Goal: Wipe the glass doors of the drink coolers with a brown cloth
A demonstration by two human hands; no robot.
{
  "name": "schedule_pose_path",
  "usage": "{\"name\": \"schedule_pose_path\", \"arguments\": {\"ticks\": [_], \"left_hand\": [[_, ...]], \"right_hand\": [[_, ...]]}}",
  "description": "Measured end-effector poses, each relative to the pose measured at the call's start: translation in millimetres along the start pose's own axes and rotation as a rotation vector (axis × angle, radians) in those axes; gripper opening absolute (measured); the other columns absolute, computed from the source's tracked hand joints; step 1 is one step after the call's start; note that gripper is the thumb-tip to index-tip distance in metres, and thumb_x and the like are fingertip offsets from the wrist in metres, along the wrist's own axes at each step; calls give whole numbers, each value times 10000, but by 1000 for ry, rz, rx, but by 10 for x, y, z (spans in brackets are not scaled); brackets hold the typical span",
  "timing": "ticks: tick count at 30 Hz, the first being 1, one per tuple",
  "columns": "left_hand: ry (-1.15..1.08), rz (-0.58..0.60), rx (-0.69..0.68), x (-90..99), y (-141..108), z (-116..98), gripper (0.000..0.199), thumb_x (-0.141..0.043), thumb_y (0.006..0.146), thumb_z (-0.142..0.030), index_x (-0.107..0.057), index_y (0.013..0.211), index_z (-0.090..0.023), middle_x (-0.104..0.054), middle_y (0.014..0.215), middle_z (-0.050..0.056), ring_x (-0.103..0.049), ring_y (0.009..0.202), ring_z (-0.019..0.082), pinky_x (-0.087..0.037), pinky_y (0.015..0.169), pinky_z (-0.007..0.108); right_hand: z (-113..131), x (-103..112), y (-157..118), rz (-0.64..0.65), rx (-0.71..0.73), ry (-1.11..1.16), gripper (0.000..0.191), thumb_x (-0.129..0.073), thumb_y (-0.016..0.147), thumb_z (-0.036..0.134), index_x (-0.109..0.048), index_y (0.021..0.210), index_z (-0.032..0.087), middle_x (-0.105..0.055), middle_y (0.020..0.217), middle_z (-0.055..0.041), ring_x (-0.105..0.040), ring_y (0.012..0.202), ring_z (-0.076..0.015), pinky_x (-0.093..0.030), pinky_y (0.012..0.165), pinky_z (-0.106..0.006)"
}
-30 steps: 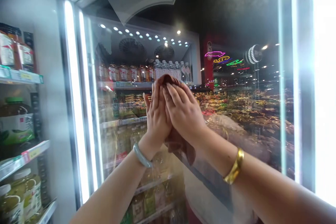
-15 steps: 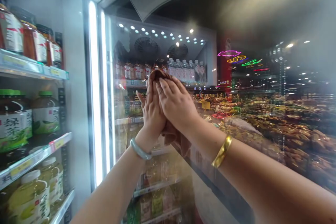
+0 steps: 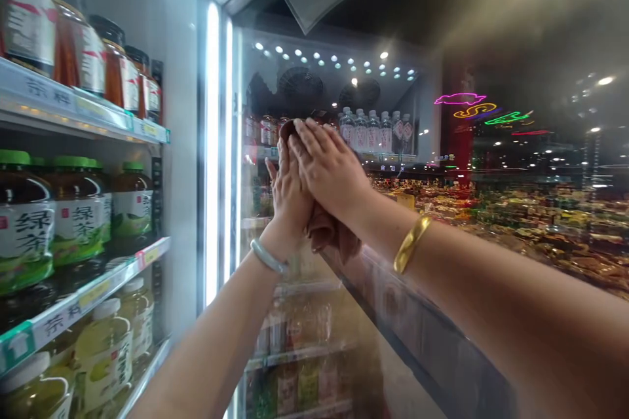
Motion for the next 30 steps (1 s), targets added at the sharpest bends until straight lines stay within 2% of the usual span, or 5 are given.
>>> {"name": "schedule_pose_path", "arguments": {"ticks": [6,14,22,26,30], "left_hand": [[-29,12,-14,-34,-189,-175,610,-201,1094,-267,-179,1682,-109,-141,1779,114,-49,1656,191,-74,1368,469],[99,45,179,54,-29,718,614,-299,1072,-207,-220,1677,-141,-190,1759,141,-81,1657,270,7,1329,627],[55,-21,46,-70,-333,351,636,-324,1073,-238,-182,1688,-154,-212,1759,137,-77,1652,225,-124,1354,543],[100,-9,180,-42,-575,970,630,-364,1037,-168,-276,1660,-130,-287,1720,207,-173,1635,294,-92,1333,632],[95,-80,289,179,-81,1548,622,-471,1010,-177,-372,1624,-183,-430,1646,232,-339,1585,358,-122,1301,696]], "right_hand": [[-30,95,-256,-50,5,-55,564,-340,1058,210,-378,1598,53,-375,1672,-182,-304,1592,-302,-303,1330,-525],[485,-451,448,114,146,56,528,-323,1062,213,-466,1564,132,-432,1652,-109,-362,1568,-244,-285,1342,-511],[368,-243,-39,6,104,51,538,-391,1049,212,-446,1570,90,-393,1670,-140,-312,1590,-279,-263,1350,-526],[899,-642,127,121,201,165,524,-385,1047,220,-484,1550,111,-416,1657,-108,-348,1574,-255,-286,1344,-513],[1143,-923,956,148,293,216,500,-357,1038,213,-582,1471,104,-511,1588,-125,-449,1514,-252,-353,1302,-497]]}}
Point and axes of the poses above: each hand's wrist, its own y-axis towards the middle knuckle, its own x-axis out of the back of the hand, z = x × y, the point moved 9 cm from there along y, towards the middle knuckle
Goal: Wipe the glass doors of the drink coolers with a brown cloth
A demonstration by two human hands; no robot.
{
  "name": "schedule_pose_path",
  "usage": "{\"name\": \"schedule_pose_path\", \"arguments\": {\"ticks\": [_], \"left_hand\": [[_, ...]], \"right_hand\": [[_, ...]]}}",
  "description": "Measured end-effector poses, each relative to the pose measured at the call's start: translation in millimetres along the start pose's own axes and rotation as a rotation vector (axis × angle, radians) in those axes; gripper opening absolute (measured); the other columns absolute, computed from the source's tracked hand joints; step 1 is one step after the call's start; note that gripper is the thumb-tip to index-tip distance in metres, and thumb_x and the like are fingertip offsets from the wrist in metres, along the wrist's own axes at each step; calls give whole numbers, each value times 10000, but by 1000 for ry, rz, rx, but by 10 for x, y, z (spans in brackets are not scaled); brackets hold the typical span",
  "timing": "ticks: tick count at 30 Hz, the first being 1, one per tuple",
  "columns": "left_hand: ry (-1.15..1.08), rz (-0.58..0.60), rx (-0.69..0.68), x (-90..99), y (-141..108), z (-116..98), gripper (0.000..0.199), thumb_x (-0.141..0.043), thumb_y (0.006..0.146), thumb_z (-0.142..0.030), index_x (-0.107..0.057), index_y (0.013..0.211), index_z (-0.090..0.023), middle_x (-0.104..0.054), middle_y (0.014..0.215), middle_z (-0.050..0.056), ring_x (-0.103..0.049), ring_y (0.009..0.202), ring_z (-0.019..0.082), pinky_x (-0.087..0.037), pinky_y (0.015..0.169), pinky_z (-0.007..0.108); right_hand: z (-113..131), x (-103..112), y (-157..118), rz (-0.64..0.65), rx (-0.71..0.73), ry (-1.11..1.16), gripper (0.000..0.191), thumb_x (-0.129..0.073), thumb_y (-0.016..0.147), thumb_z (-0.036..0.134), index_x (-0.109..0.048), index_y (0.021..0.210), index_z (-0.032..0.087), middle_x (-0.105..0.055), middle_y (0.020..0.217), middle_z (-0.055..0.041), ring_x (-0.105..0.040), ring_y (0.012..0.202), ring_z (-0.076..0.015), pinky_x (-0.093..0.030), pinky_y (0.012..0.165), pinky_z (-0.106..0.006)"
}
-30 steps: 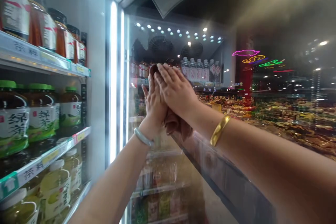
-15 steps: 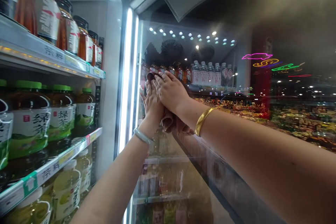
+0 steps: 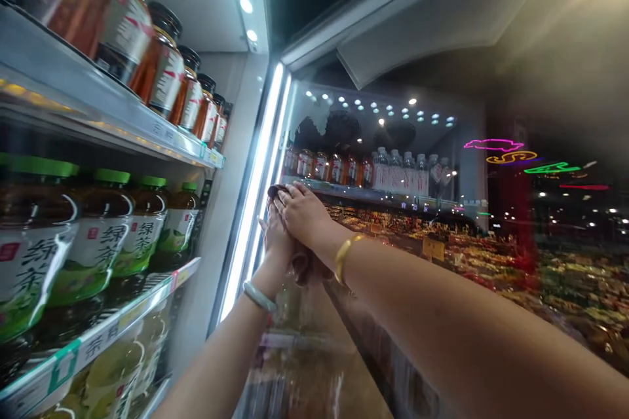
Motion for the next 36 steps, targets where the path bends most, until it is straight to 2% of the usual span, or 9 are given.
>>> {"name": "schedule_pose_path", "arguments": {"ticks": [4,8,13,18,22,26,30,33,36], "left_hand": [[1,-31,-62,70,548,-341,617,-505,1004,-206,-397,1606,-122,-403,1664,234,-296,1607,340,-176,1323,612],[8,-14,-179,13,380,-773,605,-440,1010,-184,-397,1607,-96,-328,1711,193,-215,1633,284,-156,1348,536],[41,-12,-74,57,192,-439,618,-398,967,-117,-433,1581,-51,-432,1622,289,-340,1585,349,-294,1287,632],[54,-14,-17,207,942,-332,632,-503,928,-131,-472,1556,-64,-464,1603,293,-399,1556,375,-334,1266,629],[60,-21,-133,217,1347,-935,596,-470,986,-191,-453,1558,-25,-404,1657,260,-299,1609,334,-223,1330,557],[42,-22,-286,116,987,-1532,605,-394,1030,-224,-380,1603,-32,-335,1710,210,-200,1643,294,-177,1352,519],[22,-24,-296,125,623,-1586,630,-345,1044,-248,-315,1629,-18,-313,1719,215,-198,1644,305,-167,1354,526],[24,39,-225,133,798,-1624,645,-369,1030,-231,-297,1636,-22,-282,1729,217,-184,1648,307,-145,1356,541],[3,50,-216,160,1079,-2024,641,-358,1022,-193,-298,1635,-13,-264,1742,204,-148,1655,297,-131,1363,498]], "right_hand": [[-483,308,262,-62,-64,-60,515,-343,1019,181,-594,1468,154,-552,1553,-140,-469,1495,-252,-344,1286,-556],[-675,568,-198,-113,-108,-112,507,-375,1037,225,-553,1503,131,-484,1612,-133,-387,1549,-270,-275,1320,-564],[-323,369,-157,-81,-2,-157,410,-481,1033,224,-642,1409,192,-584,1538,-73,-488,1479,-204,-381,1283,-433],[-543,430,585,-83,13,-192,374,-635,1009,380,-651,1325,182,-622,1453,-100,-573,1372,-257,-468,1183,-538],[-1144,829,568,-82,-99,-225,345,-466,1050,201,-680,1309,126,-622,1465,-148,-539,1419,-281,-398,1239,-541],[-1357,1105,-142,-134,-163,-269,478,-396,1042,216,-584,1463,91,-546,1558,-163,-429,1510,-303,-266,1316,-546],[-1163,1119,-499,-171,-135,-295,507,-377,1039,240,-570,1484,93,-551,1557,-153,-420,1518,-292,-240,1336,-536],[-1285,1167,-317,-104,-133,-266,506,-342,1040,206,-586,1472,105,-559,1552,-142,-444,1508,-287,-267,1327,-533],[-1664,1475,-250,-90,-186,-269,467,-384,1032,195,-637,1415,106,-605,1506,-133,-498,1467,-300,-272,1313,-543]]}}
Point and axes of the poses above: each hand's wrist, its own y-axis towards the middle knuckle, its own x-axis out of the back of the hand, z = x × y, the point moved 9 cm from there along y, towards the middle knuckle
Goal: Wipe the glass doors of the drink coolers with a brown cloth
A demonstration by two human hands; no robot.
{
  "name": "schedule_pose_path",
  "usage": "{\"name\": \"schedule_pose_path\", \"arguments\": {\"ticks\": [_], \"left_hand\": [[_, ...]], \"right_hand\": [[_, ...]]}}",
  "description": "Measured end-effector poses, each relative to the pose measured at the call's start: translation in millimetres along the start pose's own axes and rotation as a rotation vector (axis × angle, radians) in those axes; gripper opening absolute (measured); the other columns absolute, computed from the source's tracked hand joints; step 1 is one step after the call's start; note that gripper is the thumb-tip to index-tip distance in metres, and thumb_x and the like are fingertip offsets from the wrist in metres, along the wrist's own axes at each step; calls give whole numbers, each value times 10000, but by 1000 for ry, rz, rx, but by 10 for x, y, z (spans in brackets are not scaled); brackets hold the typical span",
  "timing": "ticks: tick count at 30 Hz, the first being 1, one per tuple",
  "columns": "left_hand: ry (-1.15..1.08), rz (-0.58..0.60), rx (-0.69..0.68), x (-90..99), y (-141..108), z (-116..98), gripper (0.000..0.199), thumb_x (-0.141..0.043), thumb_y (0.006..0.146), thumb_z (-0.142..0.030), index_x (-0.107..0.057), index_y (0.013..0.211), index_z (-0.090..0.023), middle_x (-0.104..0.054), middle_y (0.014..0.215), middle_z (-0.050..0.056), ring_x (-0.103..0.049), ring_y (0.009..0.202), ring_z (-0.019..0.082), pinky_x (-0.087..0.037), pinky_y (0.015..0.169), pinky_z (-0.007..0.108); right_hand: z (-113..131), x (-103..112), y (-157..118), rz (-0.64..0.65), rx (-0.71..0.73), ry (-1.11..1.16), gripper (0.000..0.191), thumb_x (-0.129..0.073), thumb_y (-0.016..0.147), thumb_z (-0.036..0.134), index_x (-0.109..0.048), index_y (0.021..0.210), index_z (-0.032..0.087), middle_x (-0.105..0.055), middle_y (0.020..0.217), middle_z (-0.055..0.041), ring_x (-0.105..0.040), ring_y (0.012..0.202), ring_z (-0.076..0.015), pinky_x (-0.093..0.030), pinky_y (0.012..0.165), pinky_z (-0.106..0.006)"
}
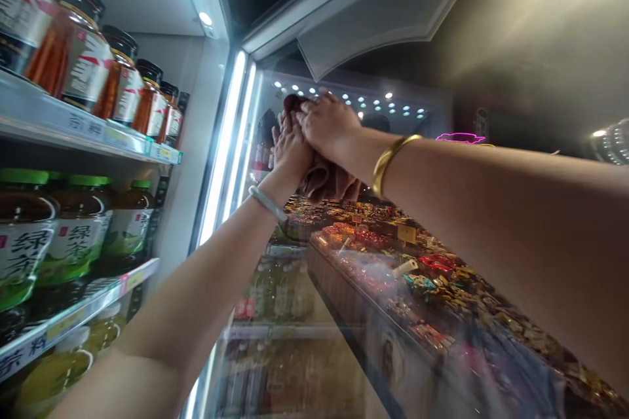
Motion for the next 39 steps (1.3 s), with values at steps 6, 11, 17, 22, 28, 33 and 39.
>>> {"name": "schedule_pose_path", "arguments": {"ticks": [6,11,17,22,28,33,39], "left_hand": [[-166,-125,-234,80,-325,-1032,616,-259,1054,-246,-321,1625,-24,-292,1742,163,-147,1658,269,-99,1367,484],[-208,-111,-230,54,-857,-916,622,-307,1051,-268,-301,1651,-102,-278,1750,138,-154,1657,258,-109,1370,505],[-185,-52,-143,146,-262,-1235,623,-341,1052,-257,-319,1632,-31,-262,1744,188,-147,1653,299,-86,1368,506],[-219,-166,-343,227,-535,-1994,607,-274,1064,-253,-324,1622,-17,-297,1732,186,-182,1649,280,-167,1360,514],[-220,-222,-566,201,-1237,-2260,624,-358,1048,-275,-363,1600,16,-344,1703,222,-198,1643,319,-191,1361,537],[-244,-216,-488,228,-614,-2679,630,-339,1050,-263,-344,1598,48,-328,1705,232,-218,1637,327,-165,1362,530],[-285,-188,-426,351,145,-3469,635,-301,1043,-242,-316,1621,22,-281,1734,200,-174,1652,297,-92,1370,483]], "right_hand": [[-451,600,-899,-95,-150,-82,489,-377,1044,195,-574,1458,24,-540,1550,-211,-430,1509,-348,-213,1327,-577],[-61,537,-1299,-69,-86,-140,517,-326,1061,211,-522,1513,53,-514,1587,-165,-419,1523,-312,-250,1341,-541],[-654,657,-926,18,-134,-171,515,-338,1065,231,-515,1524,78,-498,1606,-141,-419,1528,-289,-243,1345,-526],[-974,1070,-1624,-121,-193,-224,516,-336,1073,271,-515,1523,94,-515,1592,-143,-436,1513,-301,-229,1349,-553],[-666,1203,-2380,-144,-106,-306,533,-349,1048,205,-479,1542,56,-508,1583,-188,-437,1505,-321,-304,1328,-566],[-1348,1422,-2050,-68,-153,-338,538,-347,1049,230,-471,1559,111,-521,1575,-174,-468,1484,-314,-292,1320,-596],[-2402,1856,-1813,-64,-263,-321,537,-368,1050,321,-528,1525,130,-522,1578,-159,-489,1460,-378,-433,1214,-581]]}}
Point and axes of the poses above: each hand's wrist, its own y-axis towards the middle knuckle, its own x-axis out of the back of the hand, z = x × y, the point moved 9 cm from there along y, towards the middle knuckle
